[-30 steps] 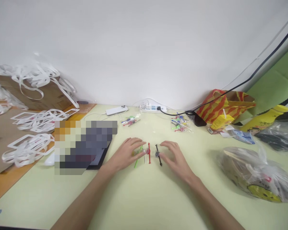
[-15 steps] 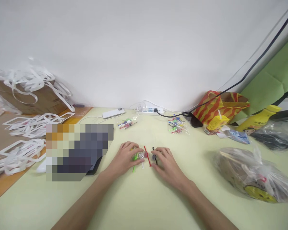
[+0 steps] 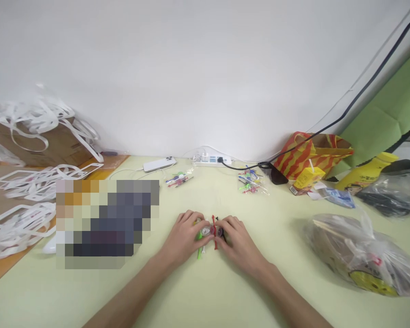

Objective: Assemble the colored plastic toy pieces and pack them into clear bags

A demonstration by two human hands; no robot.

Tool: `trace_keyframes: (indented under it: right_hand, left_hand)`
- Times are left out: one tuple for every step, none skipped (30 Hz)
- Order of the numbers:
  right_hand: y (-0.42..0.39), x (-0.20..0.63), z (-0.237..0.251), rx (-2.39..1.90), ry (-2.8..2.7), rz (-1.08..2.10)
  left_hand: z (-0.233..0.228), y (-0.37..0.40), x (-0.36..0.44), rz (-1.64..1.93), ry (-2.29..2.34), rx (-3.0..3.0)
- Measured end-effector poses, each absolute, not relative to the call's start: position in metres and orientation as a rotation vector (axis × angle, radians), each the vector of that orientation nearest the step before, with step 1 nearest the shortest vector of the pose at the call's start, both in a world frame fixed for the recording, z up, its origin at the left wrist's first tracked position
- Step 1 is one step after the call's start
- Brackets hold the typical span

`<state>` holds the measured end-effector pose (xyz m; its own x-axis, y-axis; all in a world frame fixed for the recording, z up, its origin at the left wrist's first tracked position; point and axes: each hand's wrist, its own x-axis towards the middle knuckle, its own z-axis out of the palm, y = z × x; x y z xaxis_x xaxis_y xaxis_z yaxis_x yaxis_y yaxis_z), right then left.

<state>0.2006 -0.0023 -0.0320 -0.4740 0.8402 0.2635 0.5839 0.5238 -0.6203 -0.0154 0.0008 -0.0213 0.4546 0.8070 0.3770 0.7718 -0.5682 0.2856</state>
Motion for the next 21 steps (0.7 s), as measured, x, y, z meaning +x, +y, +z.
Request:
trace_keyframes:
  right_hand:
    - [-0.002,0.201,-0.032,-1.158,-2.216,0.62]
    - [-0.002,0.201,-0.032,-1.16,-2.212,0.622]
    - [-0.001,0.202,-0.032,-1.16,-2.209,0.621]
    - [0.0,0.203,-0.032,-1.161,-2.204,0.617]
    - [0.0,0.204,-0.032,-1.161,-2.199,0.611]
    - [0.0,0.205,-0.032,-1.161,-2.196,0.606]
    - [0.001,0.206,-0.031,-1.162,-2.195,0.6]
    - [0.001,0.207,-0.03,-1.162,-2.195,0.594]
    - [0.001,0.208,-0.029,-1.162,-2.196,0.59]
    - [0.001,0.208,-0.028,-1.162,-2.197,0.588]
    - [0.001,0.209,-0.027,-1.164,-2.197,0.589]
    - [0.001,0.21,-0.026,-1.169,-2.193,0.594]
    - [0.001,0.211,-0.025,-1.176,-2.188,0.604]
    - [0.001,0.211,-0.025,-1.184,-2.181,0.618]
    - [0.001,0.211,-0.025,-1.192,-2.173,0.632]
    - [0.001,0.211,-0.025,-1.2,-2.163,0.646]
    - [0.0,0.212,-0.024,-1.207,-2.151,0.657]
    - [0.0,0.212,-0.024,-1.211,-2.137,0.664]
    - [0.0,0.212,-0.024,-1.211,-2.125,0.667]
    - [0.0,0.212,-0.023,-1.209,-2.114,0.668]
    - [-0.001,0.212,-0.023,-1.205,-2.102,0.665]
  left_hand:
    - [-0.022,0.0,-0.014,0.741,1.429,2.617]
    - [-0.022,0.0,-0.013,0.741,1.434,2.616]
    - [-0.021,0.0,-0.013,0.742,1.436,2.615]
    - [-0.021,0.0,-0.014,0.742,1.434,2.612]
    - [-0.02,0.001,-0.015,0.742,1.427,2.61]
    - [-0.019,0.002,-0.018,0.746,1.417,2.606]
    - [-0.017,0.003,-0.021,0.756,1.413,2.598]
    - [-0.015,0.005,-0.025,0.778,1.413,2.585]
    - [-0.013,0.007,-0.03,0.81,1.42,2.562]
    - [-0.01,0.009,-0.034,0.854,1.44,2.528]
    - [-0.008,0.011,-0.04,0.9,1.454,2.492]
    - [-0.006,0.013,-0.044,0.938,1.467,2.452]
    - [-0.005,0.015,-0.049,0.971,1.48,2.413]
    - [-0.004,0.016,-0.053,0.993,1.493,2.379]
    - [-0.004,0.018,-0.056,1.008,1.512,2.351]
    - [-0.005,0.019,-0.059,1.015,1.535,2.331]
    - [-0.006,0.02,-0.061,1.012,1.559,2.32]
    - [-0.007,0.021,-0.062,1.0,1.581,2.315]
    - [-0.009,0.022,-0.062,0.984,1.597,2.313]
    - [-0.012,0.023,-0.063,0.961,1.608,2.316]
    - [-0.014,0.024,-0.062,0.93,1.616,2.323]
